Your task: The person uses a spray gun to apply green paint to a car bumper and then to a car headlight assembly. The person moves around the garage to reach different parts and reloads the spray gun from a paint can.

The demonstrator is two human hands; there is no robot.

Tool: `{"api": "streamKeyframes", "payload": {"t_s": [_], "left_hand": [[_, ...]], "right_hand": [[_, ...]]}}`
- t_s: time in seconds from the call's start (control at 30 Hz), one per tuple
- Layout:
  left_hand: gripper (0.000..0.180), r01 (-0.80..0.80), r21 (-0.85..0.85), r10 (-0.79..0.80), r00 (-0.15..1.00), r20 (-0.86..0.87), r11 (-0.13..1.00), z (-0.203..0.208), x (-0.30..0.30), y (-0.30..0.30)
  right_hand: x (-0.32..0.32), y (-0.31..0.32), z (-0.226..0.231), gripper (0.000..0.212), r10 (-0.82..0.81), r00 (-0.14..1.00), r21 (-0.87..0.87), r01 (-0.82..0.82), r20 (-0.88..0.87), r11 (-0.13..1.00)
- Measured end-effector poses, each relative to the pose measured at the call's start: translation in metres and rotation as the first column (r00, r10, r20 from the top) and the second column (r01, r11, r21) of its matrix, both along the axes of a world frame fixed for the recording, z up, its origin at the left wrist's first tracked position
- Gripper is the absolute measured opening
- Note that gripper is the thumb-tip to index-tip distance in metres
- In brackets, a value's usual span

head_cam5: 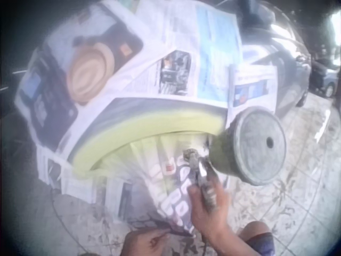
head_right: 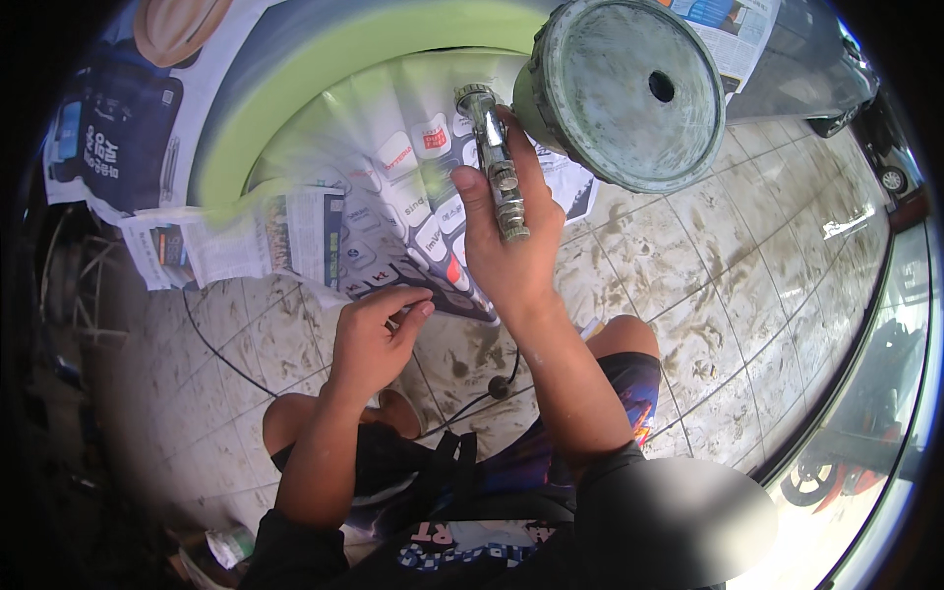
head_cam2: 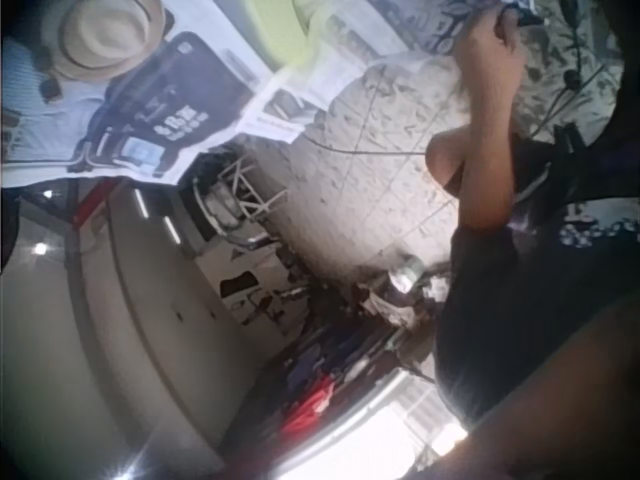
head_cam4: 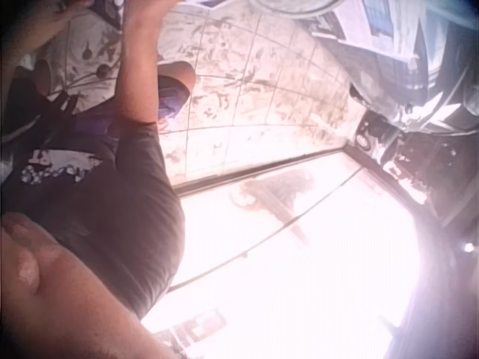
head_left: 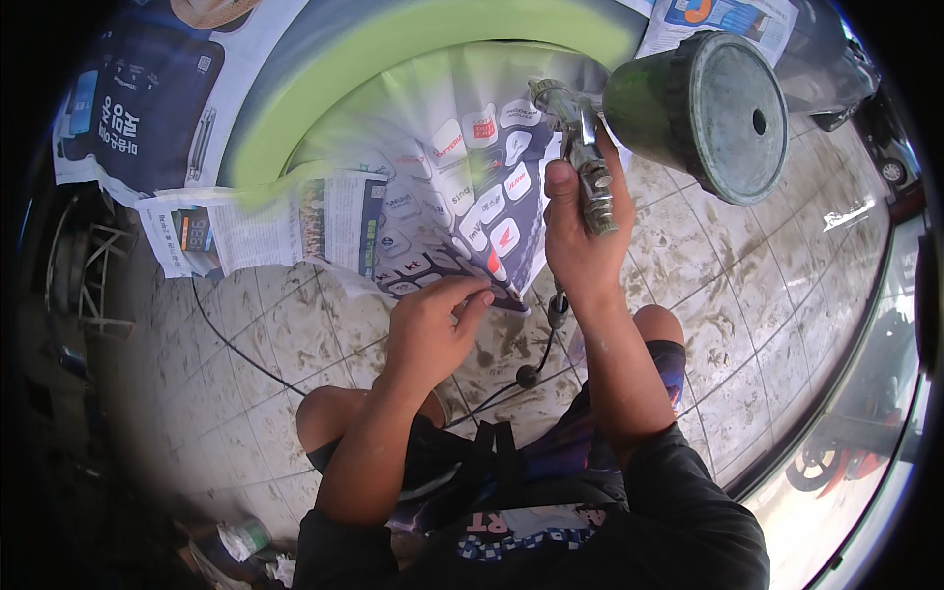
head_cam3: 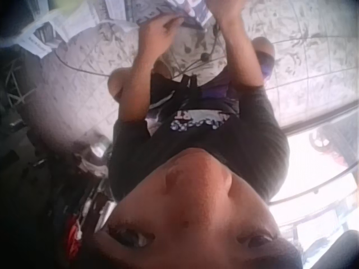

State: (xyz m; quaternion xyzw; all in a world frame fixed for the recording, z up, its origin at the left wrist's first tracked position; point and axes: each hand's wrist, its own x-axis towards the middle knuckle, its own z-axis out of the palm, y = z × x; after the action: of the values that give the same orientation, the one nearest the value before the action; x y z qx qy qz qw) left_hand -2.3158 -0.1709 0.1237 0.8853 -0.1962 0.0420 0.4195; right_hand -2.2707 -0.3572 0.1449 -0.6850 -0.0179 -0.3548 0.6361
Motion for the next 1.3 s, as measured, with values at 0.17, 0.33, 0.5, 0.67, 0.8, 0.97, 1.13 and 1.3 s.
{"api": "streamKeyframes", "payload": {"t_s": [0.17,0.33,0.5,0.67,0.8,0.97,1.13,1.3], "left_hand": [[0.014,0.040,0.015,-0.040,0.999,0.018,0.999,0.001,0.001,-0.005],[0.014,0.064,0.031,-0.065,0.997,0.029,0.997,0.003,0.001,-0.007],[0.015,0.088,0.062,-0.089,0.996,0.018,0.994,0.003,-0.001,-0.008],[0.016,0.105,0.087,-0.105,0.994,0.000,0.991,0.002,-0.001,-0.007],[0.016,0.115,0.110,-0.117,0.993,0.008,0.987,-0.001,-0.001,-0.007],[0.016,0.135,0.120,-0.140,0.990,0.033,0.984,-0.003,-0.001,-0.007],[0.016,0.143,0.138,-0.149,0.988,0.033,0.980,-0.004,-0.002,-0.006],[0.018,0.147,0.156,-0.152,0.988,0.019,0.977,-0.007,-0.002,-0.007]], "right_hand": [[-0.003,0.004,0.006,0.053,0.107,0.994,0.009,-0.107,0.002,0.994],[-0.001,0.001,0.005,0.053,0.142,0.989,-0.040,-0.141,0.030,0.989],[0.006,-0.003,0.000,0.050,0.062,0.996,-0.091,-0.056,0.063,0.994],[0.015,-0.015,-0.008,0.050,-0.028,0.998,-0.023,0.030,0.057,0.999],[0.017,-0.030,-0.013,0.051,-0.082,0.997,0.022,0.082,0.013,0.996],[0.020,-0.049,-0.019,0.050,-0.123,0.988,0.048,0.127,-0.091,0.991],[0.025,-0.060,-0.030,0.050,-0.173,0.978,0.064,0.181,-0.115,0.981],[0.032,-0.063,-0.037,0.041,-0.276,0.960,-0.052,0.274,-0.041,0.960]]}}
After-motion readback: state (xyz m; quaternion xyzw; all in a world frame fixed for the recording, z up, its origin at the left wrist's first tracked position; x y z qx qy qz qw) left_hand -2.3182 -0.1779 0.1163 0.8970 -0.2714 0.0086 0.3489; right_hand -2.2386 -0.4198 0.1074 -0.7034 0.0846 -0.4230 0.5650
